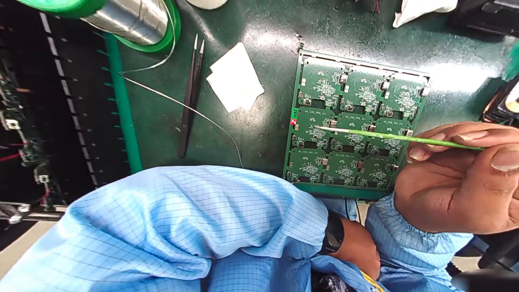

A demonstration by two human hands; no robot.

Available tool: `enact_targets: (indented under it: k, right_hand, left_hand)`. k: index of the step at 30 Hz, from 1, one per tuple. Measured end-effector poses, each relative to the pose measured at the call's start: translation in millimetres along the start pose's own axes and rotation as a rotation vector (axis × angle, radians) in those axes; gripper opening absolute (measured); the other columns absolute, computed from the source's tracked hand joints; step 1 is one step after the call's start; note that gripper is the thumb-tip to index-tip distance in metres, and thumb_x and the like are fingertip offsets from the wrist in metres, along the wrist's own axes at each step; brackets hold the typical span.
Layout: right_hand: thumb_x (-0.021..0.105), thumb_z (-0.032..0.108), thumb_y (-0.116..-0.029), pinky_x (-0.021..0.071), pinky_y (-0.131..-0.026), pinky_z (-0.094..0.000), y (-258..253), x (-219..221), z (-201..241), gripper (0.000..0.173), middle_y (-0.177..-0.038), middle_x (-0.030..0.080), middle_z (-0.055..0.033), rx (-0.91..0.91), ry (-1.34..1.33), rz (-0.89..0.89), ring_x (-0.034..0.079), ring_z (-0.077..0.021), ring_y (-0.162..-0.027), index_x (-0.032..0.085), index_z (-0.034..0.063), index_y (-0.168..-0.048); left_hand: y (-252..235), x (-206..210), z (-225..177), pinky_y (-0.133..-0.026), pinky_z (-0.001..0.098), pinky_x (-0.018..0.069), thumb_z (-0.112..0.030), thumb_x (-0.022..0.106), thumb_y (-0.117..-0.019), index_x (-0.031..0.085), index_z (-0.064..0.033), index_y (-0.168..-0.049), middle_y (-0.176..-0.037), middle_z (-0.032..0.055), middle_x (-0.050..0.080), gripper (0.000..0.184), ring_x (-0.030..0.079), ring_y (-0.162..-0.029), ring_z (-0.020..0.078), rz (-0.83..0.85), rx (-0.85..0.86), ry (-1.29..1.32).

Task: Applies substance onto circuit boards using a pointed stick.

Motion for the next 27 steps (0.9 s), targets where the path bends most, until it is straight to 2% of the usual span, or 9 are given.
enact_targets:
  k: [5, 8, 11, 19, 20, 22, 23, 25, 27]
  right_hand:
    - [0.054, 0.017, -0.1042, 0.0586, -0.060, -0.0328, 0.8, -7.8, 0.6, 0.018, -0.092, 0.070, -0.0095, 0.000, -0.045, -0.045, 0.069, -0.0208, -0.075, 0.065, 0.0020, -0.103]
    - [0.053, 0.016, -0.1036, 0.0582, -0.059, -0.0335, -0.7, -24.5, 5.1, 0.017, -0.088, 0.069, -0.0089, -0.019, -0.033, -0.087, 0.069, -0.0214, -0.073, 0.064, 0.0027, -0.101]
    - [0.051, 0.016, -0.1031, 0.0576, -0.059, -0.0337, -0.4, -42.5, 7.0, 0.018, -0.085, 0.067, -0.0081, -0.034, -0.006, -0.116, 0.067, -0.0209, -0.071, 0.063, 0.0031, -0.099]
    - [0.050, 0.013, -0.1036, 0.0574, -0.058, -0.0331, 0.6, -45.6, 6.0, 0.017, -0.089, 0.068, -0.0089, -0.059, 0.005, -0.145, 0.068, -0.0204, -0.072, 0.063, 0.0020, -0.101]
    - [0.050, 0.013, -0.1040, 0.0578, -0.058, -0.0328, 0.2, -43.9, 6.3, 0.018, -0.089, 0.068, -0.0086, -0.060, 0.009, -0.139, 0.068, -0.0201, -0.072, 0.063, 0.0019, -0.101]
    - [0.051, 0.013, -0.1042, 0.0588, -0.059, -0.0326, -0.7, -40.5, 7.0, 0.017, -0.090, 0.070, -0.0087, -0.060, 0.019, -0.123, 0.070, -0.0201, -0.074, 0.065, 0.0019, -0.101]
    - [0.052, 0.013, -0.1042, 0.0587, -0.059, -0.0327, -1.0, -40.1, 7.2, 0.018, -0.090, 0.071, -0.0089, -0.062, 0.024, -0.121, 0.070, -0.0202, -0.074, 0.065, 0.0015, -0.101]
    - [0.050, 0.013, -0.1042, 0.0584, -0.059, -0.0328, -0.8, -42.5, 7.2, 0.019, -0.089, 0.070, -0.0088, -0.064, 0.046, -0.134, 0.070, -0.0203, -0.074, 0.064, 0.0015, -0.101]
    - [0.048, 0.012, -0.1039, 0.0576, -0.057, -0.0327, 0.3, -46.6, 7.1, 0.018, -0.088, 0.069, -0.0089, -0.067, 0.049, -0.163, 0.069, -0.0206, -0.072, 0.063, 0.0015, -0.101]
  left_hand:
    - [0.7, -0.3, 0.1, -0.045, 0.0412, 0.0424, -0.008, 0.044, -0.0994, 0.066, -0.0121, -0.077, -0.073, 0.0059, 0.064, 0.031, 0.063, -0.063, 0.0263, 0.010, 0.014, 0.029]
    - [-1.4, -17.5, -0.1, -0.060, 0.0468, 0.0511, -0.009, 0.042, -0.1045, 0.070, -0.0058, -0.096, -0.092, 0.0106, 0.069, 0.030, 0.068, -0.083, 0.0301, 0.317, -0.031, 0.087]
    - [2.3, -2.1, -0.4, -0.045, 0.0413, 0.0437, -0.008, 0.045, -0.0998, 0.067, -0.0099, -0.083, -0.078, 0.0075, 0.064, 0.028, 0.064, -0.066, 0.0276, 0.021, 0.053, -0.001]
    - [6.9, -12.1, 1.5, -0.047, 0.0402, 0.0452, -0.007, 0.043, -0.1010, 0.067, -0.0087, -0.087, -0.082, 0.0081, 0.066, 0.028, 0.066, -0.071, 0.0275, 0.001, 0.087, 0.032]
    - [6.2, -27.7, 2.3, -0.052, 0.0436, 0.0489, -0.005, 0.040, -0.1015, 0.068, -0.0044, -0.090, -0.086, 0.0119, 0.068, 0.029, 0.068, -0.076, 0.0309, 0.102, 0.065, 0.102]
    - [3.1, -59.4, 2.2, -0.077, 0.0539, 0.0533, 0.000, 0.033, -0.1062, 0.065, 0.0069, -0.110, -0.111, 0.0225, 0.068, 0.032, 0.068, -0.105, 0.0400, 0.484, 0.002, 0.225]
    - [3.5, -60.9, 2.3, -0.076, 0.0534, 0.0534, 0.001, 0.033, -0.1059, 0.065, 0.0070, -0.109, -0.110, 0.0225, 0.069, 0.032, 0.068, -0.103, 0.0398, 0.468, 0.018, 0.218]
    - [7.6, -32.2, 2.5, -0.051, 0.0410, 0.0478, -0.002, 0.040, -0.1011, 0.066, -0.0046, -0.089, -0.083, 0.0108, 0.066, 0.029, 0.066, -0.072, 0.0288, 0.071, 0.095, 0.065]
    - [8.7, -7.1, 0.0, -0.044, 0.0366, 0.0419, -0.005, 0.044, -0.0999, 0.065, -0.0107, -0.085, -0.076, 0.0056, 0.062, 0.027, 0.061, -0.063, 0.0243, -0.061, 0.108, -0.072]
Point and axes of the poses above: each hand's wrist, its own y-axis away from the middle knuckle, its own x-axis out of the palm, z = x × y, the point moved 7 cm from there along -y, towards the middle knuckle
